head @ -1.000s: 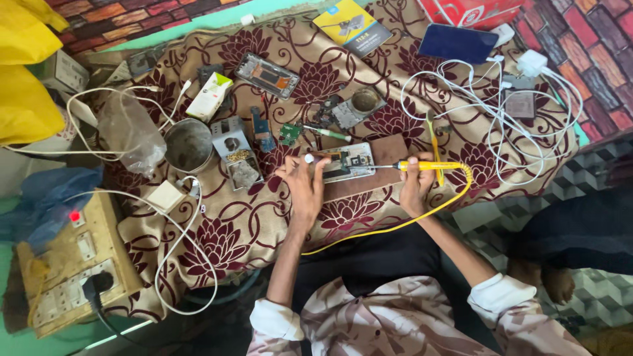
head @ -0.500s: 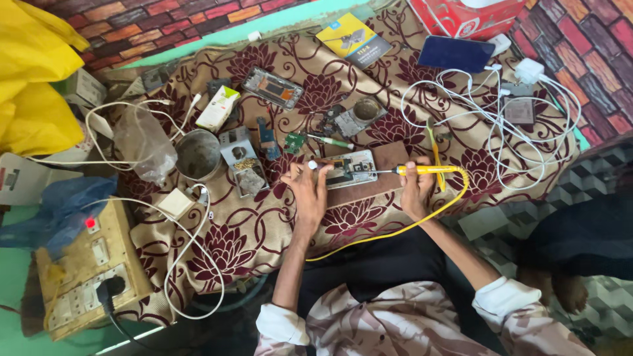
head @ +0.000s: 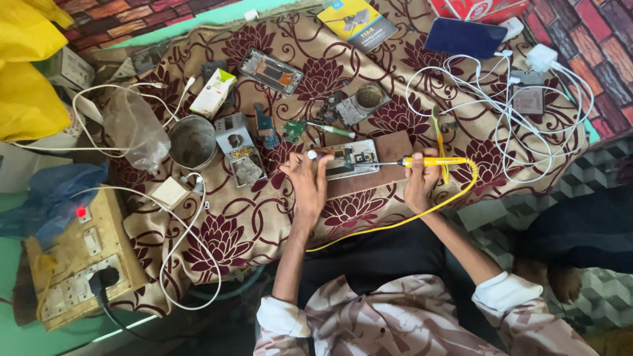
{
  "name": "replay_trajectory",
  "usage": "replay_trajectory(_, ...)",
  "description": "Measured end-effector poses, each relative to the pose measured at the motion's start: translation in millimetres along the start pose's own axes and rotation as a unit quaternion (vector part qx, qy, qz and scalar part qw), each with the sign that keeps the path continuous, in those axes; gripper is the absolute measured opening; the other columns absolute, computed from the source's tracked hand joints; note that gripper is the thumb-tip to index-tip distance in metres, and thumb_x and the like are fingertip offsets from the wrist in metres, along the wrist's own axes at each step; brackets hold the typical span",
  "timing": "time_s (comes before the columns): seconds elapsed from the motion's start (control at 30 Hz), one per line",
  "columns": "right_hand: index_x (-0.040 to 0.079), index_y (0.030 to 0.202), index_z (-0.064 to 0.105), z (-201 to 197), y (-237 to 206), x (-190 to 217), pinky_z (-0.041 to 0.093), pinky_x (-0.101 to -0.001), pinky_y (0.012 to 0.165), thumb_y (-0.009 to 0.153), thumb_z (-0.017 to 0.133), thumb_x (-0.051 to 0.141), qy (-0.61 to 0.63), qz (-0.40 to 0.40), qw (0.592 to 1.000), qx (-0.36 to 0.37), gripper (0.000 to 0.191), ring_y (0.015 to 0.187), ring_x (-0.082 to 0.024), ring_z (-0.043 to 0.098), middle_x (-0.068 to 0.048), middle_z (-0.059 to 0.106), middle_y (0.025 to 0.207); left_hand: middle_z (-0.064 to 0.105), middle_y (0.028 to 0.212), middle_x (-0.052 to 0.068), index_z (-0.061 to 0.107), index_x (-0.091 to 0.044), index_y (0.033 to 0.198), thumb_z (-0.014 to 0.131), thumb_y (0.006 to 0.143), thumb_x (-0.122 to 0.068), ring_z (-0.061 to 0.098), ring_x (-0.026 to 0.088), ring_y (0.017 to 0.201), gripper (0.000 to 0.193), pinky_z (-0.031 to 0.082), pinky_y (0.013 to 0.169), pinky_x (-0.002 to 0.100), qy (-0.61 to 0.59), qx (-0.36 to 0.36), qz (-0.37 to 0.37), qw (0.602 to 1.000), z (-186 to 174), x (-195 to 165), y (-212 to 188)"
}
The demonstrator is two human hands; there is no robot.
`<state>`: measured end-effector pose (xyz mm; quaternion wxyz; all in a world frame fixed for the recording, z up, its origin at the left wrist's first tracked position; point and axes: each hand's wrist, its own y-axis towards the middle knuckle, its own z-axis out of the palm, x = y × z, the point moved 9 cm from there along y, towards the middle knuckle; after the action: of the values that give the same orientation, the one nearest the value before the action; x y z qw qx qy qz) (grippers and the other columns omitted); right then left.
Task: The person is soldering a circuit board using a soldering iron and solder wire. They hold the board steady with one hand while applying heat and solder with the other, working on specific points on the board.
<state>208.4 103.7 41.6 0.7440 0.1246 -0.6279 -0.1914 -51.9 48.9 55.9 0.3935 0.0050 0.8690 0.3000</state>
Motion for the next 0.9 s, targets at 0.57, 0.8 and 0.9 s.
replay_trajectory(0.57, 0.010, 0.102, 0.047, 8.7, 0.7, 2.0, 0.033, -0.0204, 0.052, 0.112, 0.053, 0.029, -0.017, 0.041, 0.999, -0.017, 0.023, 0.058, -0.004, 0.041, 0.003, 0.047, 0.072, 0.053, 0.092, 0.011, 0.075, -0.013, 0.110, 0.058, 0.105, -0.018, 0.043, 0.028, 0.098, 0.019, 0.025, 0.095, 0.044, 0.022, -0.002, 0.007, 1.000, -0.5, 6.6, -5.3)
replay_trajectory(0.8, 0.010, 0.102, 0.045, 6.9, -0.1, 2.8, 0.033, -0.0206, 0.051, 0.111, 0.055, 0.025, -0.002, 0.044, 0.998, -0.055, 0.020, 0.059, -0.005, 0.042, 0.002, 0.048, 0.074, 0.060, 0.089, 0.009, 0.076, -0.014, 0.106, 0.060, 0.103, -0.019, 0.050, 0.027, 0.095, 0.017, 0.027, 0.097, 0.045, 0.013, 0.008, 0.001, 1.000, -1.7, 4.1, -2.0)
replay_trajectory(0.9, 0.011, 0.104, 0.045, 3.1, 0.3, 2.7, 0.034, -0.0203, 0.051, 0.109, 0.055, 0.025, 0.020, 0.040, 0.998, -0.050, 0.018, 0.057, -0.005, 0.043, 0.002, 0.049, 0.073, 0.059, 0.094, 0.009, 0.072, -0.016, 0.113, 0.057, 0.107, -0.023, 0.052, 0.024, 0.094, 0.019, 0.034, 0.093, 0.042, -0.087, 0.036, -0.083, 0.992, 10.2, 21.9, -4.9)
